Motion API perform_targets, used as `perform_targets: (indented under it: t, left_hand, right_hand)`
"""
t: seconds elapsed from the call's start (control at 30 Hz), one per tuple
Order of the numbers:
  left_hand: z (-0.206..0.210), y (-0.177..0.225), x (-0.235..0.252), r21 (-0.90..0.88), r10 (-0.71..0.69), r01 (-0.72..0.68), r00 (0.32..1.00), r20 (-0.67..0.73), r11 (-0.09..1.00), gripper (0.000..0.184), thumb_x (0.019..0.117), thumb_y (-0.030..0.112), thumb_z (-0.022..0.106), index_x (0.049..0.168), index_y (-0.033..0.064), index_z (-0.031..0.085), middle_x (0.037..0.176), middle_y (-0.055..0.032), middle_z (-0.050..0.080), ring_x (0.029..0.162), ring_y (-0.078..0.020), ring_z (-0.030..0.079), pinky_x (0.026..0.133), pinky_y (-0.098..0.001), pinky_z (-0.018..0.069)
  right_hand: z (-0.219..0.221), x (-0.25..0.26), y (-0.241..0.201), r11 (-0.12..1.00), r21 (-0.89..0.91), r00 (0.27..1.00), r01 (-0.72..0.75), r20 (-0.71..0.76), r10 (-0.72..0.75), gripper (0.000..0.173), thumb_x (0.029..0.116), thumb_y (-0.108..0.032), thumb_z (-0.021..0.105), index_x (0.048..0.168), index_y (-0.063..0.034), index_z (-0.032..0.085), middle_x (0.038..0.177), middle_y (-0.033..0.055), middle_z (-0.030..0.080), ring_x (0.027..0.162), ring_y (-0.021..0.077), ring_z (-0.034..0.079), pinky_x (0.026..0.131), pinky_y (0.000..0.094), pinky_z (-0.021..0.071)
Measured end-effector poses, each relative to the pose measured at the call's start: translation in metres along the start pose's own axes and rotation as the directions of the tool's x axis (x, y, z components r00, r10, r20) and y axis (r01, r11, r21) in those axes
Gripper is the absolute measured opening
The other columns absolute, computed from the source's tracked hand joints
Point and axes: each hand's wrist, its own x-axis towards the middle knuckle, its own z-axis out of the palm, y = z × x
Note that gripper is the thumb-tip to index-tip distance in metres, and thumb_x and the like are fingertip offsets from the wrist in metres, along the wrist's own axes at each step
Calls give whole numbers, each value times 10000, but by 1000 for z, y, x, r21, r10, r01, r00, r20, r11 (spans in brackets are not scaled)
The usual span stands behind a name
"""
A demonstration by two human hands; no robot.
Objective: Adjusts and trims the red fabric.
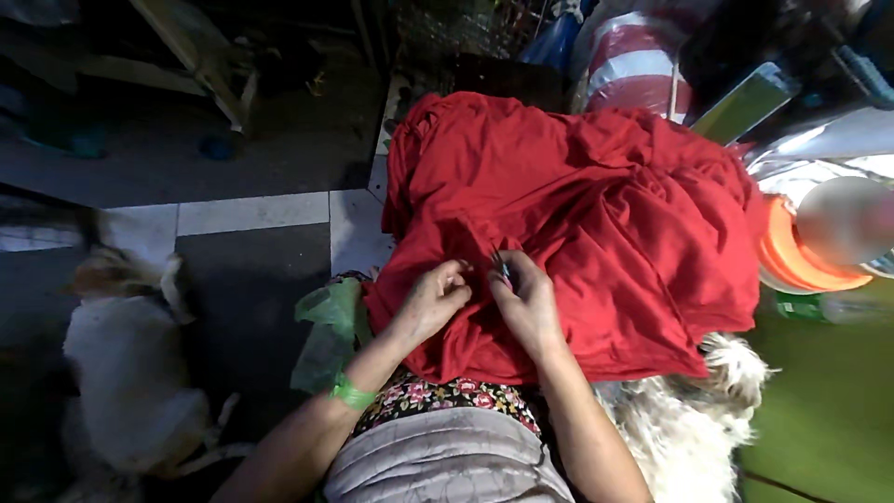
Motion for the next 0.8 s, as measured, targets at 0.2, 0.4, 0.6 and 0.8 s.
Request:
perform_targets:
  t: [0.2, 0.4, 0.6, 0.8]
  left_hand:
    - [24, 21, 0, 142, -96, 76, 986, 136, 987, 193, 977, 82, 633, 1084, -76, 661, 899, -107, 674, 790, -96, 634, 781, -281, 539]
    - [14, 4, -27, 115, -64, 43, 980, 187, 992, 232, 1012, 122, 602, 1126, -77, 638, 985, -87, 690, 830, -51, 649, 801, -231, 547]
    - [-10, 7, -55, 85, 108, -122, 982, 155, 989, 172, 991, 151, 595, 1069, 60, 718, 883, 86, 696, 737, 63, 633, 680, -114, 534]
    - [23, 20, -35, 143, 453, -466, 884, 114, 873, 159, 972, 114, 635, 1002, 5, 747, 888, -23, 679, 739, 9, 658, 687, -142, 577]
  right_hand:
    - [-80, -75, 3, 859, -401, 895, 318, -171, -411, 224, 958, -135, 540, 961, 31, 690, 843, 141, 663, 771, 108, 611, 716, 176, 497]
    - [-86, -120, 54, 853, -504, 938, 133, -214, -273, 197, 889, -50, 555, 936, 53, 716, 889, 213, 681, 801, 237, 676, 723, 300, 557]
    - [-78, -116, 65, 939, -342, 953, 24, -275, -125, 227, 929, -165, 639, 952, 32, 749, 885, 153, 698, 809, 150, 670, 755, 264, 557]
    - [-64, -102, 39, 944, -281, 931, 171, -269, -248, 154, 820, 55, 633, 969, 54, 670, 985, 161, 708, 899, 156, 691, 802, 249, 567]
